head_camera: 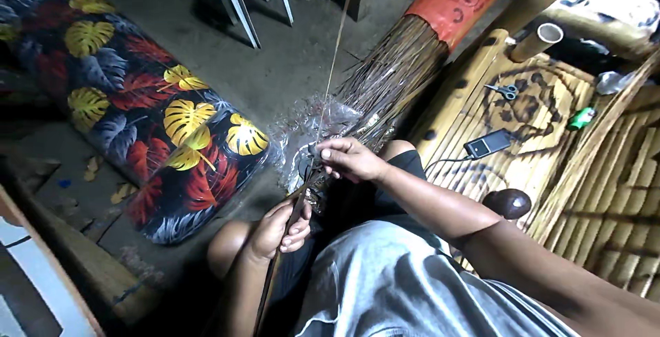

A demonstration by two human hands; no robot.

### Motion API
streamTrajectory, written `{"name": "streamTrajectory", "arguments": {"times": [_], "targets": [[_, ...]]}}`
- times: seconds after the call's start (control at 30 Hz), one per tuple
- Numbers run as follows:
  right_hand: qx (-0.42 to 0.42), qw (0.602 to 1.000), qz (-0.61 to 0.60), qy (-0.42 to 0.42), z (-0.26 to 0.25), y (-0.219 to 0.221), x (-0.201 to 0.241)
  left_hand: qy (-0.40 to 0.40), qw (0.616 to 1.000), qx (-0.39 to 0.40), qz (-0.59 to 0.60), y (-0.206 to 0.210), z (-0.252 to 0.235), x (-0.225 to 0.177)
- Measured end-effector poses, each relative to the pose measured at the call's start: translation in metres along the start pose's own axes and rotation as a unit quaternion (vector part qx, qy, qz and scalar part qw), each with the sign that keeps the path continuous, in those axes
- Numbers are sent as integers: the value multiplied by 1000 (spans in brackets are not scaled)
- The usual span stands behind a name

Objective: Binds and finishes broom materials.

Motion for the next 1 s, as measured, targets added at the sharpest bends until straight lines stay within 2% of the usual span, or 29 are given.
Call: {"name": "streamTrajectory", "arguments": {"times": [0.2, 0.4, 0.53, 0.6, 0.73, 0.9, 1.0], "targets": [[-68, 997, -15, -29, -33, -43, 29, -15, 1000, 11, -15, -1, 2, 2], [-111, 991, -76, -26, -61, -66, 50, 21, 998, -17, -55, 0, -1, 2], [-208, 973, -99, 6, -79, -84, 49, 34, 992, -53, -105, -1, -2, 5], [-229, 969, -92, 27, -82, -87, 49, 31, 991, -67, -115, -1, -2, 5], [-158, 985, -30, 64, -67, -66, 41, 38, 984, -114, -131, 1, -2, 3], [6, 991, 31, 132, -12, 5, 20, 47, 982, -137, -121, 1, -6, 1], [100, 987, 20, 122, 7, 29, 1, 46, 980, -150, -124, 1, -8, 1]]}}
Point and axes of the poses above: each hand's wrist, its own z-axis away from the middle knuckle, its own y-axis out of the palm, x = y × z, the point moved 2 cm from there along -z, towards the middle knuckle, and after that the axes turned 3 degrees about -y, right-handed, at the moved point
